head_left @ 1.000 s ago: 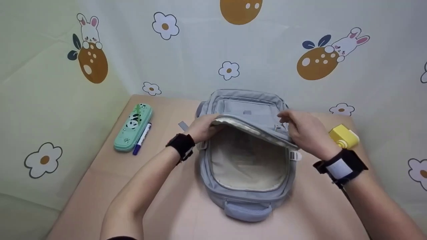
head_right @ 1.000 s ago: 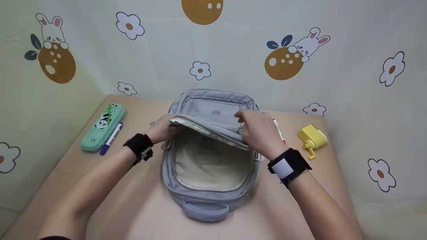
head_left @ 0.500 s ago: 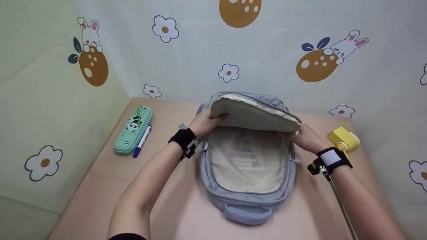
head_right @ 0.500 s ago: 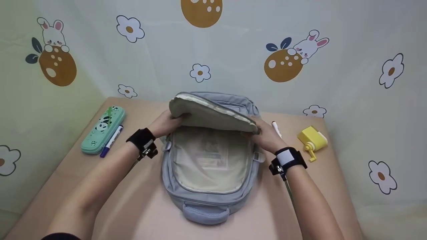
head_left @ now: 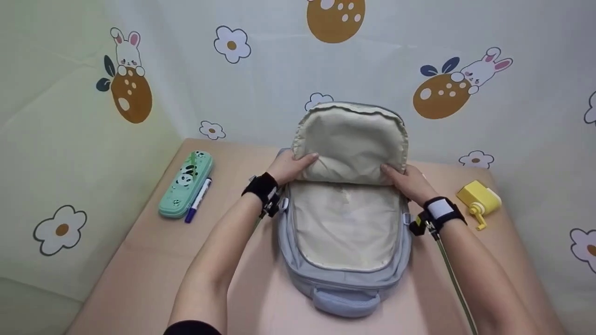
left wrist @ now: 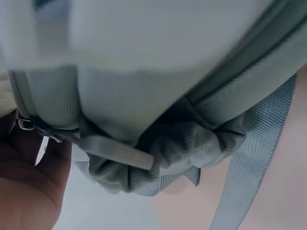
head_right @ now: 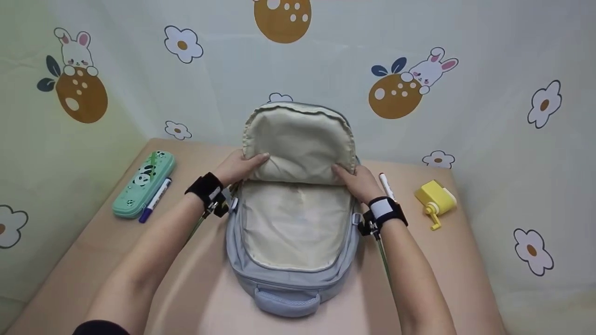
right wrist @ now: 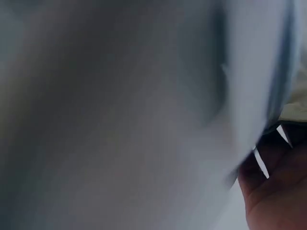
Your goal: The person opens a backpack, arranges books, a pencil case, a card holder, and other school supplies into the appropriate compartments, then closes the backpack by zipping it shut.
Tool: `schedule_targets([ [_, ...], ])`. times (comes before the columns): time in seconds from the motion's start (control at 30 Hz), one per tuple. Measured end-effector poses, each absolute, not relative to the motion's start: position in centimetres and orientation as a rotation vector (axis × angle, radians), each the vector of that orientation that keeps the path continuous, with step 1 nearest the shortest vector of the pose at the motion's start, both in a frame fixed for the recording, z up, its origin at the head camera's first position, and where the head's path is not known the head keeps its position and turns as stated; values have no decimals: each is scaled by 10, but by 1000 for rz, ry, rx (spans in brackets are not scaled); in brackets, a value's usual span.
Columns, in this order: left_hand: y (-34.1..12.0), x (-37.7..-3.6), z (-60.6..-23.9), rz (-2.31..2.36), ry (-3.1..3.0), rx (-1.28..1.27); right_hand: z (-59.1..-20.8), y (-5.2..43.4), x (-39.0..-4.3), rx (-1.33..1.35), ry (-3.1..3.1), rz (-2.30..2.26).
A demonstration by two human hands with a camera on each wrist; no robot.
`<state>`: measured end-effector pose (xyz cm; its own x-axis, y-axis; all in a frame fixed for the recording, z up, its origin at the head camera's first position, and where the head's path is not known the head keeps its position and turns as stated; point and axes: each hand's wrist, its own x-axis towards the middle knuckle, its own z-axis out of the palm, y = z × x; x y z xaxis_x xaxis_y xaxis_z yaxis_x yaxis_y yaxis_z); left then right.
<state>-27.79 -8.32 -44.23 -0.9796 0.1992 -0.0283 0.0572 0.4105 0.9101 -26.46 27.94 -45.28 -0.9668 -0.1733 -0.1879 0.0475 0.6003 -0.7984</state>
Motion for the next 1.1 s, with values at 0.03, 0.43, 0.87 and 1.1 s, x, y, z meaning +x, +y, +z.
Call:
schedule_targets([
  [0.03, -83, -279, -443, 1630, 2516, 226, -453, 280, -266, -94, 2584, -1290],
  [0.43, -90, -277, -444, 1525, 2323, 270, -446, 287, -271, -125, 2493, -1209],
  [0.87, -89, -279, -443, 1315, 2426, 263, -439, 290, -263, -196, 2428, -1251],
  [1.1, -96, -281, -434, 1238, 2445, 257, -415, 324, -256, -321, 2423, -1126],
])
